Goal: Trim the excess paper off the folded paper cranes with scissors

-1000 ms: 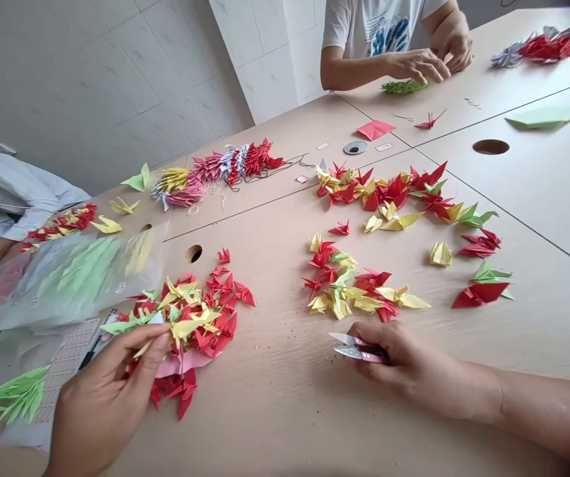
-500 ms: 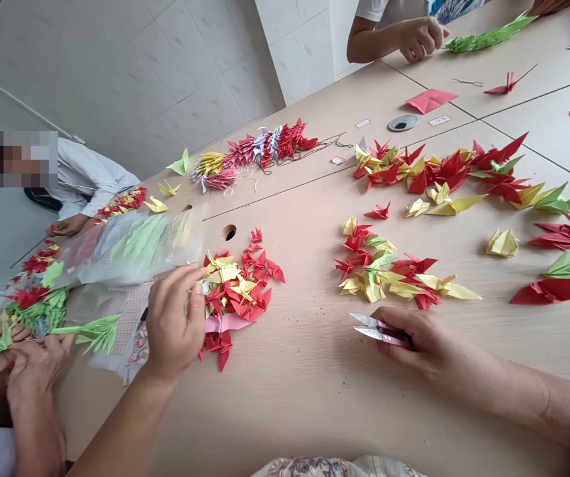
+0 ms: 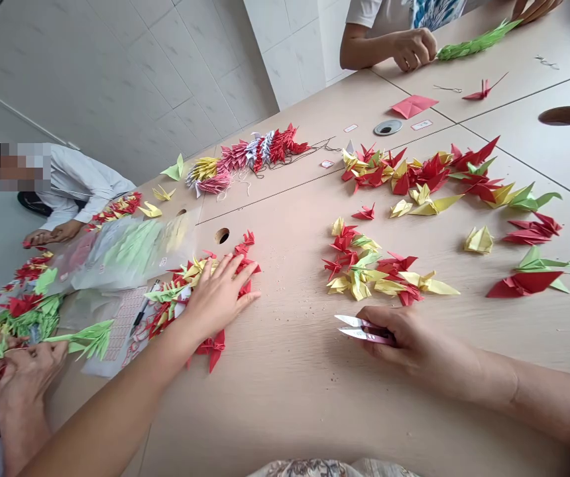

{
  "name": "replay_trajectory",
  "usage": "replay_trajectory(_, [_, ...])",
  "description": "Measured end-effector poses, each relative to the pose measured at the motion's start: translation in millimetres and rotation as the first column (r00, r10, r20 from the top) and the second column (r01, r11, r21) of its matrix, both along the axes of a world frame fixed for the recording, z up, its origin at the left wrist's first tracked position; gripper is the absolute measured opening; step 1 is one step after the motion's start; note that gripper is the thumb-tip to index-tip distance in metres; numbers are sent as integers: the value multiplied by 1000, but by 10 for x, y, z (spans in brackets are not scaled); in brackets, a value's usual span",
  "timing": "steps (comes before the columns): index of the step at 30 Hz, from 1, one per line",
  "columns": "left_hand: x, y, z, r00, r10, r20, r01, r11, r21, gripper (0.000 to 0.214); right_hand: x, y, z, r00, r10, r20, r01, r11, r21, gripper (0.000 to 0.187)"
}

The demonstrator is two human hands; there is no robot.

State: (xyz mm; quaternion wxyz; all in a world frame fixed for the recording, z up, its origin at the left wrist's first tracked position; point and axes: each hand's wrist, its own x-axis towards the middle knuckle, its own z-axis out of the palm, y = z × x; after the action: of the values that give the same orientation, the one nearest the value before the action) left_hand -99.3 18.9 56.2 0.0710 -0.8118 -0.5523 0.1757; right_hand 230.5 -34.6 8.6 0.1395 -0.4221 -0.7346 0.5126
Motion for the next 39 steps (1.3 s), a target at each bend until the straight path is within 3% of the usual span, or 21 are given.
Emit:
replay_trajectory(7, [-143, 122, 124, 989, 137, -60, -136, 991, 22, 40, 12, -17, -78, 1000, 13, 0, -13, 1000, -11, 14])
replay_trajectory(15, [201, 217, 266, 990, 127, -58, -126, 992, 30, 46, -24, 6, -46, 1000, 8, -9, -8, 1000, -12, 16])
replay_trajectory(20, [366, 567, 166, 999, 50, -8, -51, 995, -90, 52, -26, 24, -33, 1000, 9, -5, -9, 1000, -4, 16])
replay_trajectory(25, [199, 903, 176, 992, 116, -43, -123, 973, -197, 44, -15, 27, -3, 1000, 14, 3, -14, 1000, -8, 17])
replay_trajectory(29, [-12, 873, 269, 980, 188, -68, -200, 941, -272, 45, -18, 29, 21, 1000, 26, 6, -25, 1000, -7, 16])
replay_trajectory(33, [-58, 733, 354, 982, 191, 3, -181, 936, -301, 47, -31, 37, 24, 999, 36, 26, -36, 999, 3, 17])
replay_trajectory(36, [112, 664, 395, 980, 157, 122, -120, 957, -265, 54, -39, 42, 30, 997, 41, 63, -43, 999, 16, 13])
replay_trajectory(39, [453, 632, 374, 955, 87, 284, -11, 966, -259, 59, -40, 44, 42, 993, 50, 111, -52, 998, 17, 11])
